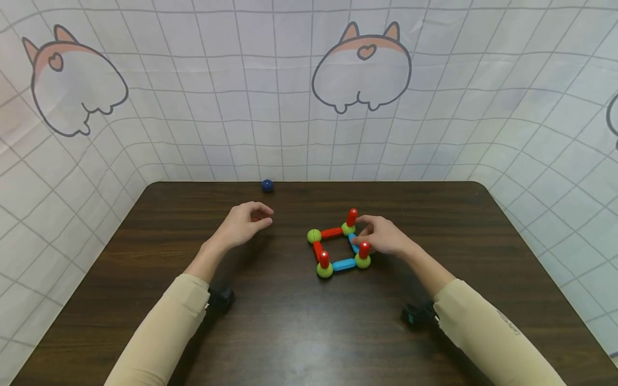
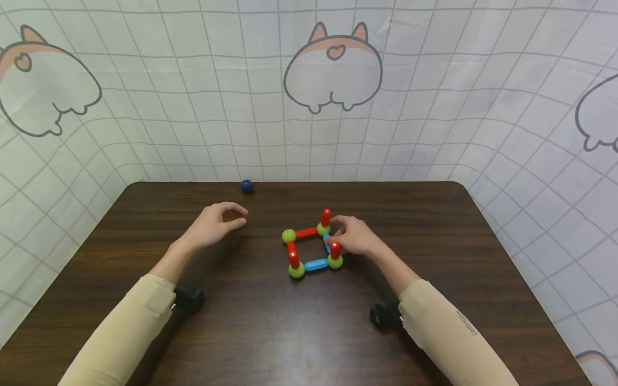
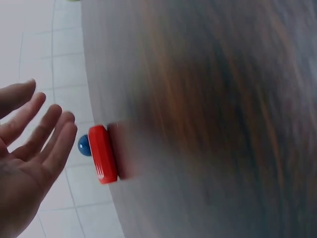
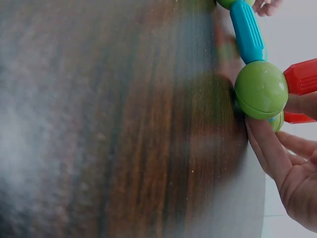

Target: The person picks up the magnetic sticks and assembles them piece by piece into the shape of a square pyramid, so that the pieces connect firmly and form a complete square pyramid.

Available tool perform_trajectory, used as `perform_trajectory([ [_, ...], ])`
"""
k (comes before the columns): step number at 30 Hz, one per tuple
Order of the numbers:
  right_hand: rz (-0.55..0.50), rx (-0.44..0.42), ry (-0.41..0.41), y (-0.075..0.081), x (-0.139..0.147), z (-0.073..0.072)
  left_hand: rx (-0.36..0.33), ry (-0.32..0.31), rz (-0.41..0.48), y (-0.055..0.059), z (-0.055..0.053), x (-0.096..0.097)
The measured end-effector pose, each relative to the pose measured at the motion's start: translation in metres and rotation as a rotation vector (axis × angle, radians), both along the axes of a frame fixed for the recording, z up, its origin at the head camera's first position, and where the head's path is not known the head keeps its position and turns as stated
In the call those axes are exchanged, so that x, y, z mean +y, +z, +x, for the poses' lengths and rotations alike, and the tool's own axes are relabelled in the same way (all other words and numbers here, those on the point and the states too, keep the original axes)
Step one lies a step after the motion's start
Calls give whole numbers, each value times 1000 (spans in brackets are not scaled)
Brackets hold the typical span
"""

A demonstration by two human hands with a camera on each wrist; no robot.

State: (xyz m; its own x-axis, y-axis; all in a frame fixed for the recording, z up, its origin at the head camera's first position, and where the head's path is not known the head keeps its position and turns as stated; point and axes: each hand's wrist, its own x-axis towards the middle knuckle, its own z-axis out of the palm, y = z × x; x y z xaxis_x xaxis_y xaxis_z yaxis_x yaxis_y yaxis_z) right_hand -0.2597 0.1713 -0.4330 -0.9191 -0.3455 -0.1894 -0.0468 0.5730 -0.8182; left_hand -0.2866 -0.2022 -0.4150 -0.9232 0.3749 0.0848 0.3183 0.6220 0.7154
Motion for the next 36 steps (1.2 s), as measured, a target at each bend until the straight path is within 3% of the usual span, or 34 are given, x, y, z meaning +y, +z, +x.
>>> perform_trajectory([
  [7,-9,3,-44,-1,1,3,24,95,-144,0,-7,-15],
  [13,-1,5,-76,0,0,8,58,67,-273,-8,-19,-24],
  [20,-14,8,-83,-1,0,12,26,41,-327,-10,-26,-26],
  [27,-17,19,-104,-1,-1,13,54,29,-309,-11,-27,-22],
  [36,-65,14,-109,-2,-5,15,21,50,-146,-8,-21,-6],
])
